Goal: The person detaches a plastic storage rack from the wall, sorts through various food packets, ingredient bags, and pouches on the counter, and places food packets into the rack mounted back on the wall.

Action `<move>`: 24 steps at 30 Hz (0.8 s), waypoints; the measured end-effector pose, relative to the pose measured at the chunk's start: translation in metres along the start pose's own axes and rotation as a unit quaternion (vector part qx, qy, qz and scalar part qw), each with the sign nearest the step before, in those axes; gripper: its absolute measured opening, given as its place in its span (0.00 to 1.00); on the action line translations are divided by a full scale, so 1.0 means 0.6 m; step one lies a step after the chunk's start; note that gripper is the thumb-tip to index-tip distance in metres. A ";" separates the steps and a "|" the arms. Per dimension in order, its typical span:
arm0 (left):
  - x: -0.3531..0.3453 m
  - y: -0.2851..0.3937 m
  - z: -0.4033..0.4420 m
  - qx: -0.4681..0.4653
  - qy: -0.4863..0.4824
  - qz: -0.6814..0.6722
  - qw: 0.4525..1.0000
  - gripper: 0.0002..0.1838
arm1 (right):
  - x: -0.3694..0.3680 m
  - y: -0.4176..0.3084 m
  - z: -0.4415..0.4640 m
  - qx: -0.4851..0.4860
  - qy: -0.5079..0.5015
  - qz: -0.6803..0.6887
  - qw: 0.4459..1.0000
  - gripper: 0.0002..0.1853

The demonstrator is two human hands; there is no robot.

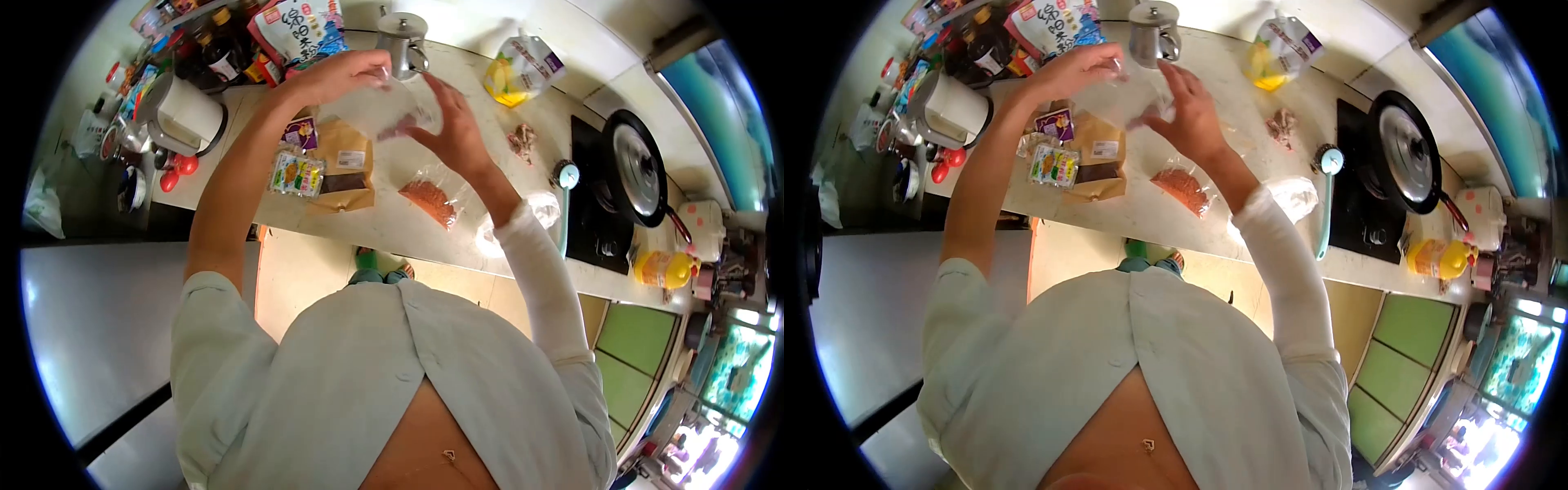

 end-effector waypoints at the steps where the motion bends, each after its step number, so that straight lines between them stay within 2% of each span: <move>1: -0.008 0.023 0.010 -0.006 -0.042 0.019 0.999 0.07 | -0.016 0.008 0.003 -0.081 -0.090 0.054 0.991 0.29; 2: -0.012 0.037 0.017 -0.013 -0.082 0.038 0.996 0.07 | -0.031 0.017 0.003 -0.160 -0.179 0.108 0.965 0.25; 3: -0.009 0.041 0.020 -0.004 -0.085 0.065 0.994 0.09 | -0.038 0.028 0.004 -0.161 -0.176 0.103 0.965 0.25; 4: -0.006 0.033 0.021 -0.008 -0.084 0.064 0.994 0.09 | -0.054 0.045 0.000 -0.239 -0.197 0.255 0.916 0.20; 5: 0.010 0.024 0.021 -0.026 -0.001 0.083 0.996 0.10 | -0.061 0.042 -0.001 -0.310 -0.212 0.399 0.837 0.15; 7: 0.048 0.001 0.007 -0.034 0.152 0.074 0.985 0.15 | -0.046 0.039 -0.001 -0.326 -0.190 0.418 0.826 0.12; 8: 0.051 -0.012 -0.008 -0.037 0.150 0.071 0.985 0.15 | -0.036 0.028 0.002 -0.340 -0.164 0.441 0.814 0.09; 10: 0.071 -0.040 -0.043 -0.021 0.402 -0.013 0.915 0.18 | -0.033 0.011 0.010 -0.349 -0.133 0.463 0.804 0.09; 11: 0.052 -0.028 -0.054 0.016 0.405 -0.159 0.900 0.24 | -0.036 0.003 0.014 -0.365 -0.104 0.502 0.777 0.09; 12: 0.034 -0.059 -0.068 0.043 0.343 -0.181 0.921 0.27 | -0.039 -0.004 0.022 -0.375 -0.074 0.539 0.751 0.09; 14: 0.000 -0.057 -0.081 0.150 0.238 -0.336 0.899 0.30 | -0.056 -0.027 0.041 -0.372 -0.061 0.536 0.755 0.09; 15: -0.002 -0.064 -0.076 0.146 0.235 -0.339 0.899 0.30 | -0.067 -0.036 0.044 -0.377 -0.058 0.538 0.752 0.09; 17: 0.019 -0.071 -0.072 0.049 0.307 -0.445 0.840 0.27 | -0.095 -0.048 0.055 -0.377 -0.063 0.517 0.766 0.09; 18: 0.041 -0.077 -0.072 0.047 0.305 -0.446 0.840 0.27 | -0.110 -0.053 0.059 -0.379 -0.072 0.499 0.776 0.09; 20: 0.098 -0.091 -0.072 0.014 0.377 -0.460 0.804 0.18 | -0.131 -0.061 0.065 -0.373 -0.060 0.489 0.786 0.09; 21: 0.114 -0.102 -0.071 0.001 0.383 -0.449 0.807 0.11 | -0.138 -0.065 0.067 -0.379 -0.063 0.467 0.797 0.09; 22: 0.124 -0.109 -0.076 0.000 0.379 -0.452 0.807 0.11 | -0.144 -0.069 0.068 -0.385 -0.066 0.444 0.807 0.09; 24: 0.152 -0.111 -0.078 -0.017 0.373 -0.338 0.864 0.09 | -0.153 -0.086 0.073 -0.387 -0.067 0.454 0.800 0.09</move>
Point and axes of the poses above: each hand's wrist, its own z-axis towards the middle knuckle, its own x-axis out of the back of the hand, y = z × x, the point moved 3 cm from there along z, towards the middle knuckle, and after that the axes turned 9 degrees about -x, right-handed, at the moved point
